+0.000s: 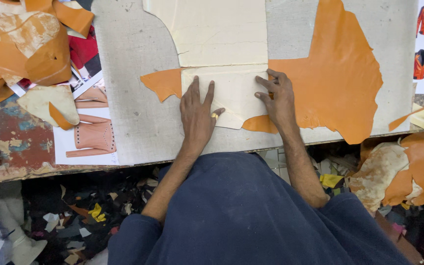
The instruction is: The person spreads and smooths orange leather hides on a work table, turning and repositioning them by hand, and trims an edge with a small blade. They then lay a printed pattern paper over a hide and press it flat with both hands.
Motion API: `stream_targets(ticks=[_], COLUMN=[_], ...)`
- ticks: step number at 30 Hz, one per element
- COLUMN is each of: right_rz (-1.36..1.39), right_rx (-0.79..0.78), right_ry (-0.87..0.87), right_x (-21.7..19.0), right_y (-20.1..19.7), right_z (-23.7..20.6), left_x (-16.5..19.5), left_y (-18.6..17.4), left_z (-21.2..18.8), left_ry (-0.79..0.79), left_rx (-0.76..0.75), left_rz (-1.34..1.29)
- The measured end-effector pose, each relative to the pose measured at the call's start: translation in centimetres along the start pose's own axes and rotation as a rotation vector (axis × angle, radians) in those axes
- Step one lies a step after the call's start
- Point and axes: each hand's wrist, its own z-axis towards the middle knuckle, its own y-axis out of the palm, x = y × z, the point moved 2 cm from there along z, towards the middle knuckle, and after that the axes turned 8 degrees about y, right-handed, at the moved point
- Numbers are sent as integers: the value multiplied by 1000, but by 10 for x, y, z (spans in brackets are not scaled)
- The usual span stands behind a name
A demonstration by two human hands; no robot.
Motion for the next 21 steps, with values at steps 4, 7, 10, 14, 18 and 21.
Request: stream_targets(ticks=[4, 7, 10, 14, 18, 21], right_rz=[26, 6, 6, -193, -87, -245], right_rx=[-5, 20, 74, 145, 140, 346], right_ry=[-18, -32, -24, -306, -235, -141], right_x=[6, 7, 8, 9, 52, 102], right_y=[0, 3, 9, 12, -35, -96], right_z=[0, -3, -17, -62, -92, -80], left_x=[9, 14, 19, 26, 36, 43], left_y=[0, 3, 5, 6, 5, 5], left_z=[16, 26, 29, 31, 30, 30], left_ry=[-1, -82, -80, -82, -85, -93], left_rx=[-8, -110, -86, -122, -170, -157], left_rz=[77, 115, 168, 220, 215, 218])
